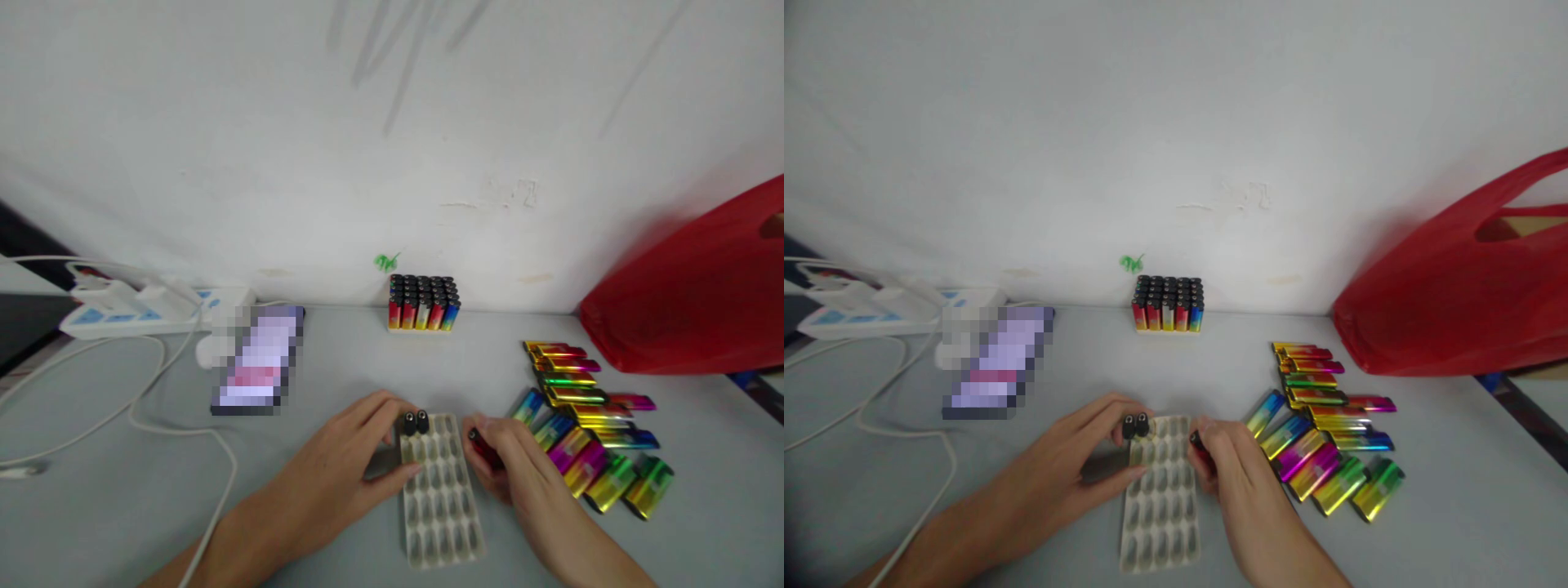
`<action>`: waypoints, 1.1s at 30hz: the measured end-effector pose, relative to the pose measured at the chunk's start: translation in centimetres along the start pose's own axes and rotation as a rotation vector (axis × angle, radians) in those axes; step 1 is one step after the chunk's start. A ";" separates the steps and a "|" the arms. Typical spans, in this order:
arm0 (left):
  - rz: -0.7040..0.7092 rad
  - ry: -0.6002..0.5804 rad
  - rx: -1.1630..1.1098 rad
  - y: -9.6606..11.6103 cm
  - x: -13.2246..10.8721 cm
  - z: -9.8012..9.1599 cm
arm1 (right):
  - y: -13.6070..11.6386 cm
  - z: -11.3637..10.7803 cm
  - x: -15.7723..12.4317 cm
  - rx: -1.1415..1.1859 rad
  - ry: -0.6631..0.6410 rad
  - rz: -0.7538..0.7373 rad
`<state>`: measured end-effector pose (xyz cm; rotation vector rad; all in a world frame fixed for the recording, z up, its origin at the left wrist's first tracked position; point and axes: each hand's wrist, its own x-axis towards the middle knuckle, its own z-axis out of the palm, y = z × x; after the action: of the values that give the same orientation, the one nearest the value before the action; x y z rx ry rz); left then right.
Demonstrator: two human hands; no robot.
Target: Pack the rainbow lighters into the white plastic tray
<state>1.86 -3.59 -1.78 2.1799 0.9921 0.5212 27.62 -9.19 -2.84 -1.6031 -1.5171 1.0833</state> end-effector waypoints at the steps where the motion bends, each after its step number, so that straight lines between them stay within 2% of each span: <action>1: -0.001 -0.001 0.000 0.0 0.0 0.0 | 0.1 0.0 0.0 -0.013 -0.004 -0.012; 9: -0.001 -0.013 0.018 -0.1 0.1 0.0 | 0.7 -0.5 0.0 -0.102 -0.046 -0.100; 15: 0.005 -0.007 0.015 -0.1 0.0 0.1 | 1.7 -1.4 0.4 -0.166 -0.172 -0.163; 17: 0.002 -0.008 0.013 -0.1 -0.1 0.1 | 1.8 -1.1 0.5 -0.136 -0.160 -0.178; 18: 0.000 -0.010 0.013 -0.1 -0.1 0.1 | 1.6 -0.9 0.6 -0.103 -0.161 -0.161; 20: 0.000 -0.009 0.019 0.0 0.0 0.0 | 1.1 -0.2 0.7 0.017 -0.001 -0.022; 22: 0.001 -0.009 0.023 0.0 0.0 0.0 | 0.4 0.5 0.8 0.130 0.031 0.135; 25: 0.003 -0.014 0.017 0.0 0.0 0.1 | -0.5 1.1 0.8 0.267 0.052 0.273; 28: -0.006 -0.024 0.023 0.0 0.0 0.1 | -0.8 1.2 0.9 0.338 0.063 0.344; 33: -0.014 -0.019 0.018 0.0 0.0 0.0 | -0.9 1.1 1.1 0.351 0.055 0.349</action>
<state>1.89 -3.57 -1.76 2.1888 1.0051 0.4859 26.16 -8.08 -2.63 -1.6616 -0.9625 1.3931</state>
